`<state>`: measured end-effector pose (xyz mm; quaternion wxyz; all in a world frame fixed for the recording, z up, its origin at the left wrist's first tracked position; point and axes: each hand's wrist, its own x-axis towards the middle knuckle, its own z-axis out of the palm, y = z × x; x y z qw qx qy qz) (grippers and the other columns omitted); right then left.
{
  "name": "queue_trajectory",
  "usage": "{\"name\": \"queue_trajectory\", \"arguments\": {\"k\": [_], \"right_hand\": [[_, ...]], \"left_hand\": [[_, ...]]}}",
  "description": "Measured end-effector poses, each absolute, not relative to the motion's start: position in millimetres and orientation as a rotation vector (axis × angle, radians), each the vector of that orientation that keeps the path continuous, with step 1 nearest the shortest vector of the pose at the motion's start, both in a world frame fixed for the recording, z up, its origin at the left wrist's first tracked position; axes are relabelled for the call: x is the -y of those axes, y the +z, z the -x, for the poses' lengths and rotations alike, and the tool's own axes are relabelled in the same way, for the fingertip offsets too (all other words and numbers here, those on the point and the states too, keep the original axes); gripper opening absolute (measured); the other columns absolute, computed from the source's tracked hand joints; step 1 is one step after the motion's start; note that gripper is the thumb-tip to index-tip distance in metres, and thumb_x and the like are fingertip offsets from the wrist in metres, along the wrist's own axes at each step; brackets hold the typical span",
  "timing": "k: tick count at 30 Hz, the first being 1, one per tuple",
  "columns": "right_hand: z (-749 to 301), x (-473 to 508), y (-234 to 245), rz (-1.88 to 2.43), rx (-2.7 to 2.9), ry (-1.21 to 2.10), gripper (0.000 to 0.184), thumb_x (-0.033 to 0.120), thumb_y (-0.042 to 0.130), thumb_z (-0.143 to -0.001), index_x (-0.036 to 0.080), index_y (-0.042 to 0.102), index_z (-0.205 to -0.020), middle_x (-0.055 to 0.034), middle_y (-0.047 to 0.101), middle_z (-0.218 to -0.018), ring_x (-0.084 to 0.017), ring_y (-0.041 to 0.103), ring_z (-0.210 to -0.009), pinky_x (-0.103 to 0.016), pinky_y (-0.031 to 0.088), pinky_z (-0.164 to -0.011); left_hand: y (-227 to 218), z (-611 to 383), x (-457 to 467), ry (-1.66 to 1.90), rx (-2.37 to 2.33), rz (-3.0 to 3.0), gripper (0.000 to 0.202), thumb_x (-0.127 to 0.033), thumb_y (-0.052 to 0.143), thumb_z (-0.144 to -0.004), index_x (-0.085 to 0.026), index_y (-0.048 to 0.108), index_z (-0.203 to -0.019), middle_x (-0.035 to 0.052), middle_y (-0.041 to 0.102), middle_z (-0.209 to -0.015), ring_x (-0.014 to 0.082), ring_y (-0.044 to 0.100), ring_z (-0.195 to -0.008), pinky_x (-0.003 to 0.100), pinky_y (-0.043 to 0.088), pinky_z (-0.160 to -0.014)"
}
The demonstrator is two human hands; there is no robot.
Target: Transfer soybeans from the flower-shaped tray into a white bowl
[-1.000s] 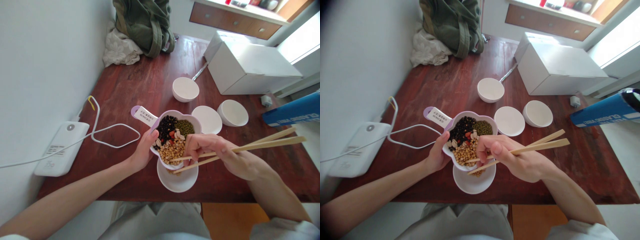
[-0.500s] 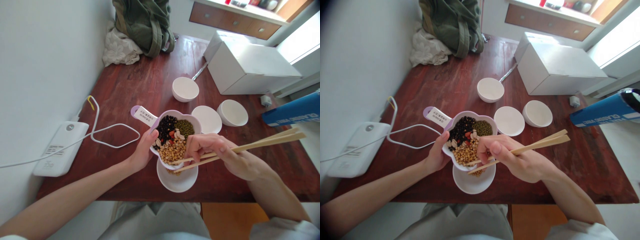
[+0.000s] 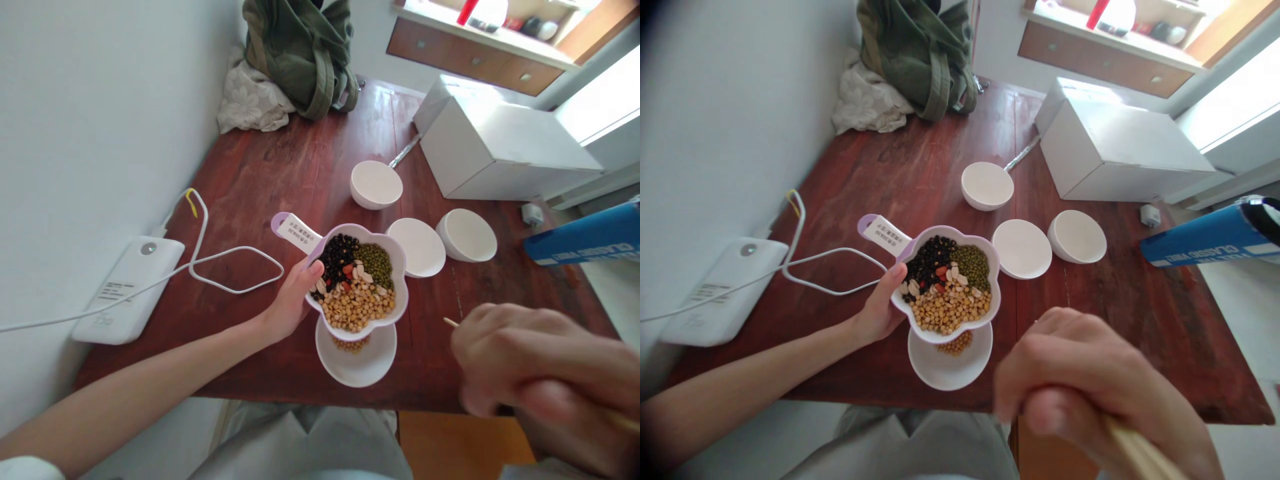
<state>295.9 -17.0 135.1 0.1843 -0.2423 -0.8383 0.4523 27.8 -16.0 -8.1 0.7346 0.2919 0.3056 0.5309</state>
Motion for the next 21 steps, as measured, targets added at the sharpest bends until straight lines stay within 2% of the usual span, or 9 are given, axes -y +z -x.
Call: {"name": "queue_trajectory", "arguments": {"k": [2, 3, 6, 8, 12, 21], "right_hand": [[-280.0, 25.3, 126.9, 0.782, 2.570, 1.060, 0.026, 0.034, 0.048, -0.119, 0.025, 0.072, -0.120, 0.0006, 0.078, -0.078, -0.014, 0.069, -0.063, -0.029, 0.046, -0.065], [-270.9, 28.0, 120.6, 0.799, 2.671, 0.954, 0.021, 0.028, 0.053, -0.117, 0.025, 0.070, -0.128, 0.0016, 0.079, -0.078, -0.014, 0.069, -0.062, -0.030, 0.041, -0.062], [-250.1, 31.2, 101.2, 0.883, 2.898, 0.647, 0.034, 0.027, 0.066, -0.109, 0.023, 0.064, -0.143, 0.0021, 0.081, -0.080, -0.017, 0.071, -0.059, -0.034, 0.029, -0.056], [-245.0, 30.9, 93.4, 0.921, 2.942, 0.531, 0.036, 0.026, 0.068, -0.107, 0.023, 0.064, -0.142, 0.0029, 0.079, -0.075, -0.018, 0.070, -0.055, -0.036, 0.023, -0.055], [-245.9, 28.9, 90.8, 0.905, 2.938, 0.472, 0.026, 0.019, 0.065, -0.106, 0.023, 0.069, -0.131, 0.0050, 0.075, -0.068, -0.016, 0.067, -0.051, -0.036, 0.019, -0.053], [-244.0, 29.7, 86.9, 1.004, 2.964, 0.478, 0.023, 0.015, 0.061, -0.105, 0.024, 0.072, -0.123, 0.0042, 0.076, -0.068, -0.016, 0.068, -0.052, -0.036, 0.017, -0.056]], "left_hand": [[-9.8, -27.7, 16.0, 1.184, -0.675, -0.645, 0.071, -0.072, 0.076, -0.094, -0.018, 0.078, -0.141, 0.0126, 0.087, -0.114, 0.0395, 0.078, -0.126, 0.053, 0.056, -0.117], [-10.1, -27.6, 15.9, 1.190, -0.674, -0.651, 0.069, -0.071, 0.076, -0.094, -0.019, 0.079, -0.139, 0.0124, 0.087, -0.116, 0.0390, 0.077, -0.127, 0.053, 0.055, -0.118], [-9.6, -27.2, 15.4, 1.202, -0.684, -0.672, 0.065, -0.071, 0.075, -0.096, -0.020, 0.081, -0.135, 0.0118, 0.086, -0.123, 0.0384, 0.075, -0.132, 0.052, 0.054, -0.120], [-8.5, -27.3, 15.2, 1.210, -0.691, -0.678, 0.063, -0.070, 0.075, -0.095, -0.019, 0.082, -0.132, 0.0118, 0.085, -0.125, 0.0389, 0.073, -0.134, 0.052, 0.053, -0.120], [-5.8, -28.5, 14.7, 1.211, -0.679, -0.668, 0.063, -0.071, 0.077, -0.094, -0.018, 0.083, -0.128, 0.0121, 0.085, -0.127, 0.0400, 0.072, -0.135, 0.052, 0.053, -0.120], [-3.2, -28.8, 15.0, 1.208, -0.687, -0.673, 0.070, -0.072, 0.078, -0.092, -0.020, 0.079, -0.140, 0.0124, 0.083, -0.131, 0.0401, 0.071, -0.136, 0.050, 0.054, -0.119]]}}
